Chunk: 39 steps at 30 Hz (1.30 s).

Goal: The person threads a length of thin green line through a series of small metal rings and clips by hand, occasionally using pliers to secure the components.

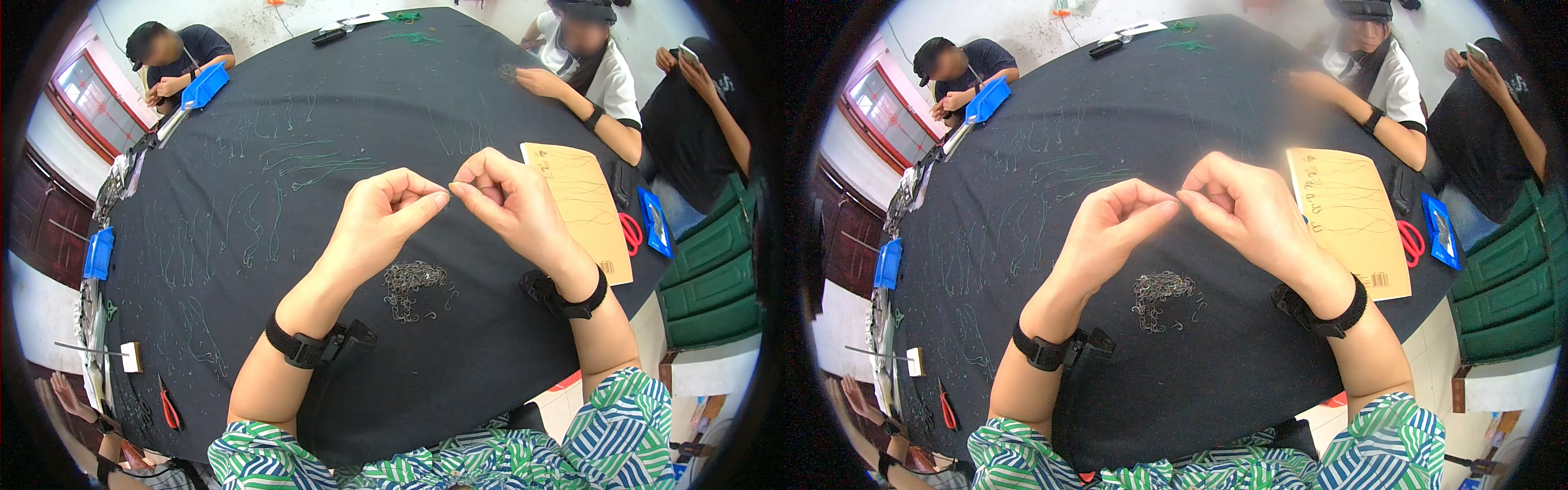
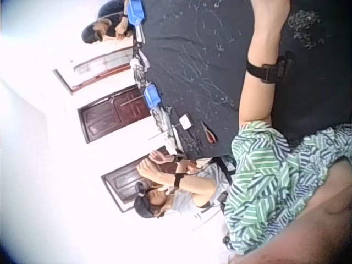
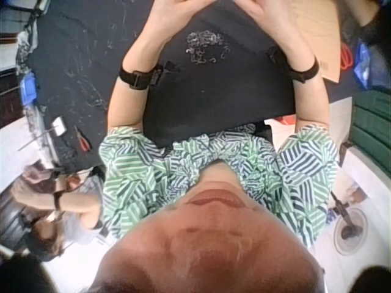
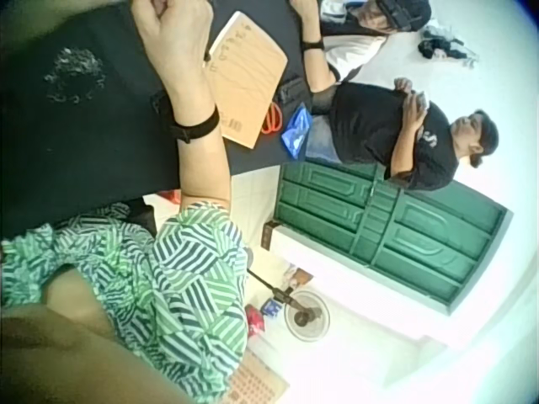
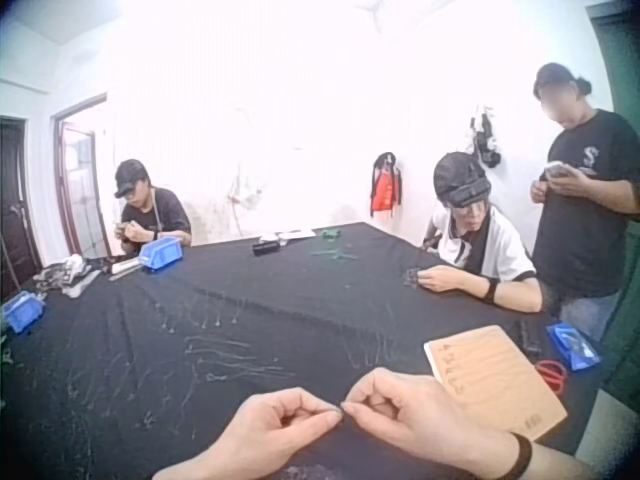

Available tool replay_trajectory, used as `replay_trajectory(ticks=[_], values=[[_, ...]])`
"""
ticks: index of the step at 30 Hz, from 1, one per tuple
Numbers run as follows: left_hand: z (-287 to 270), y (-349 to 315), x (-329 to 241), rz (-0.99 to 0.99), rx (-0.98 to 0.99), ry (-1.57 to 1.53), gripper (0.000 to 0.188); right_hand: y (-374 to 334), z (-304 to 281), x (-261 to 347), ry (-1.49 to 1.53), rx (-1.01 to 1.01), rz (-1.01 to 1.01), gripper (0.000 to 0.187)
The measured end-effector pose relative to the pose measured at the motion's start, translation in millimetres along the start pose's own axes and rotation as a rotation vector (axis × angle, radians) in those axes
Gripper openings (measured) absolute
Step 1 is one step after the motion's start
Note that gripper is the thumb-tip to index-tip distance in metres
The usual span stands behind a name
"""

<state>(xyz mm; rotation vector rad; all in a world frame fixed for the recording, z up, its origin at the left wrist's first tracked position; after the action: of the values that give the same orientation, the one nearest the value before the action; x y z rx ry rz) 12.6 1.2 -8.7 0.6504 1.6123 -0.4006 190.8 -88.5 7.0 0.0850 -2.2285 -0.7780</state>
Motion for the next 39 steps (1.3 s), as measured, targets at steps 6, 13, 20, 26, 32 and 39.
replay_trajectory(ticks=[6,13,20,26,32,39], values=[[1.4,0.3,-2.7,0.000,0.001,-0.016,0.013,0.2,-1.9,-0.5,-0.006,0.026,-0.015,0.011],[0.6,-1.9,-5.7,-0.001,-0.023,-0.014,0.010,-0.6,-0.3,-3.7,0.105,0.077,-0.009,0.013],[-0.8,-2.1,-6.2,0.019,-0.022,-0.028,0.010,1.4,-6.5,-1.5,0.127,0.139,0.040,0.008],[0.9,-0.9,-6.7,0.016,-0.026,-0.037,0.012,1.5,-6.2,-4.9,0.143,0.119,0.032,0.011],[0.2,-0.3,-5.5,0.038,-0.009,-0.044,0.012,1.9,-8.2,-3.2,0.137,0.138,0.034,0.011],[0.0,0.2,-3.7,0.026,0.002,-0.032,0.012,1.9,-8.7,-5.2,0.121,0.149,0.033,0.012]])
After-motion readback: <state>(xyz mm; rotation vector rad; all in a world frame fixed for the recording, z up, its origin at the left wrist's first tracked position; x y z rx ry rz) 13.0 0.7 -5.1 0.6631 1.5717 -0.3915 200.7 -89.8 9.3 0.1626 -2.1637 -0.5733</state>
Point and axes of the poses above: each hand's wrist, its own y-axis towards the middle knuckle, its own z-axis out of the palm, x = y × z, the point moved 1 cm from there along y, towards the middle knuckle, and after that the axes turned 8 degrees about -x, right-handed, at the moved point
